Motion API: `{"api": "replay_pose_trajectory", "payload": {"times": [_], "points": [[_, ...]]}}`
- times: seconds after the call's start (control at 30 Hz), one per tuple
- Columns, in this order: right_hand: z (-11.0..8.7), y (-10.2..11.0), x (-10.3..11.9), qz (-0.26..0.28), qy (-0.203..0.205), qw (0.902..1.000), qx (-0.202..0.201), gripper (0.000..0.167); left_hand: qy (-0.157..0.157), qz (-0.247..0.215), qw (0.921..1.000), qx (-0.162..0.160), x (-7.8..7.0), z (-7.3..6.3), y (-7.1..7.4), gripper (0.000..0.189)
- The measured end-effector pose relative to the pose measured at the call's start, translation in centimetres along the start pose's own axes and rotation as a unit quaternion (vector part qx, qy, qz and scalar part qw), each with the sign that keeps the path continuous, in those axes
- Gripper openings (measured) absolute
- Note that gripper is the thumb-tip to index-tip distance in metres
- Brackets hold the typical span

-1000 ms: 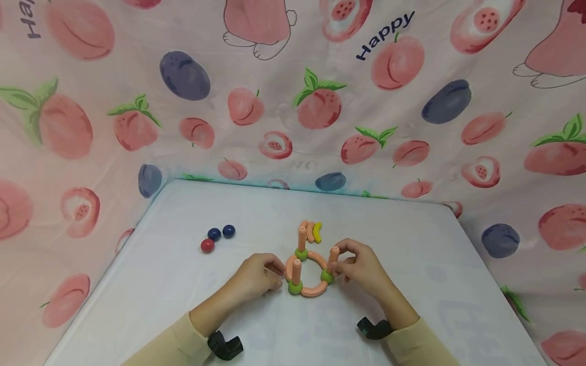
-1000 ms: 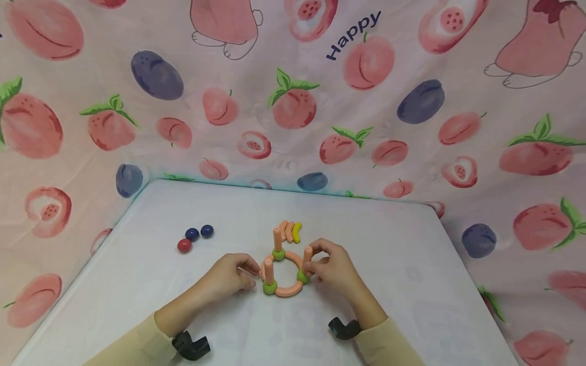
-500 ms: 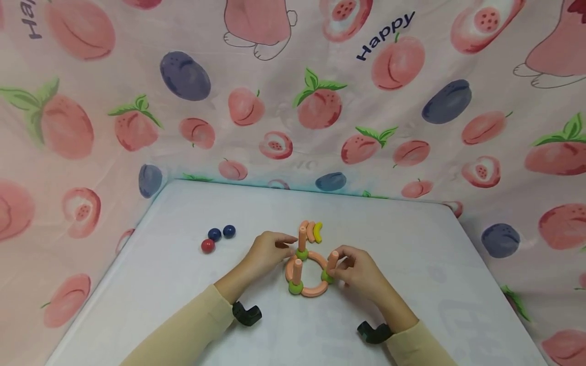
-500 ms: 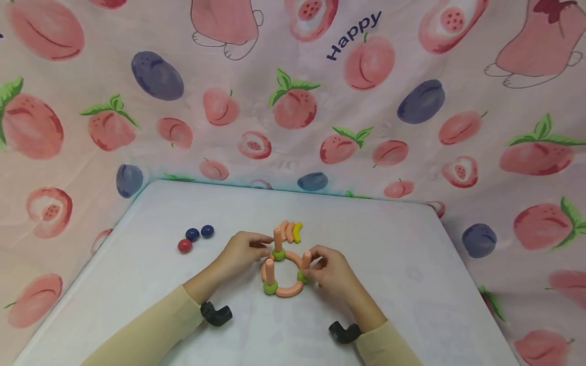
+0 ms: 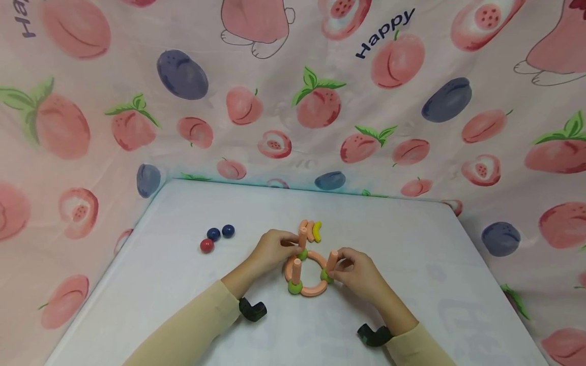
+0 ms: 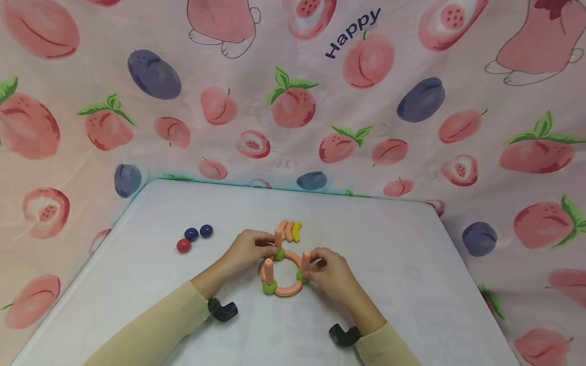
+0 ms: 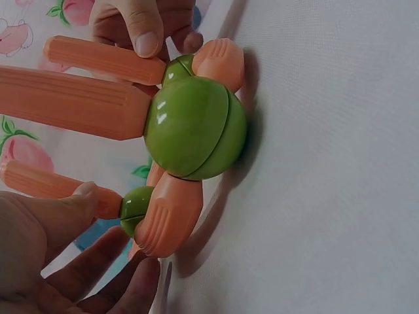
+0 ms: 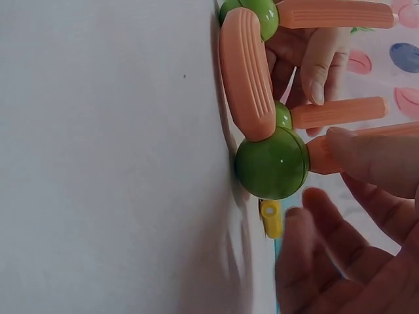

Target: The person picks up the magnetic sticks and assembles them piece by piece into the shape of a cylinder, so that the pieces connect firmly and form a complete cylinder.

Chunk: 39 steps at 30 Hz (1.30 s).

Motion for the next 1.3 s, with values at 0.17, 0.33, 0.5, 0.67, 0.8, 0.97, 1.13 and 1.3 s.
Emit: {"api": "replay_pose_trajectory", "payload": {"times": [0.17,0.33,0.5,0.67,0.8,0.97,1.13,1.3], "points": [[0.0,-0.2,0.0,0.012,0.004,0.9999,0.009,0.023,0.004,-0.005,1.0,0.001,0.2,0.1,-0.4,0.028],[0.1,-0.4,0.1,0.03,0.029,0.9987,0.028,0.02,0.0,-0.011,0.9999,0.001,0.4,-0.2,-0.5,0.024],[0.6,-0.9,0.3,0.044,0.034,0.998,0.031,0.023,-0.007,0.002,0.9999,-0.015,0.3,-0.9,0.1,0.015],[1.1,-1.5,0.6,0.041,0.045,0.9978,0.025,0.026,-0.002,0.014,0.9994,-0.033,0.5,-1.7,0.9,0.013],[1.6,-2.0,1.0,0.037,0.05,0.9978,0.021,0.026,0.003,0.022,0.9986,-0.048,0.7,-2.3,1.4,0.011],[2.3,-2.7,1.5,0.043,0.056,0.9972,0.022,0.027,0.017,0.027,0.9968,-0.074,1.0,-2.9,2.2,0.008],[2.9,-3.2,2.0,0.05,0.055,0.997,0.023,0.026,0.032,0.034,0.9951,-0.087,1.4,-3.5,2.9,0.009],[3.3,-3.8,2.5,0.06,0.067,0.9953,0.036,0.024,0.042,0.035,0.9942,-0.092,1.6,-4.2,3.4,0.01]]}}
Point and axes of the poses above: each hand's wrist, its own z-axis towards the middle knuckle, its own y-axis out of the back of the hand, x = y × z, the point moved 4 cm from there along z, towards the middle knuckle, and after that the axes turned 4 degrees about -y, right-handed, at the moved point
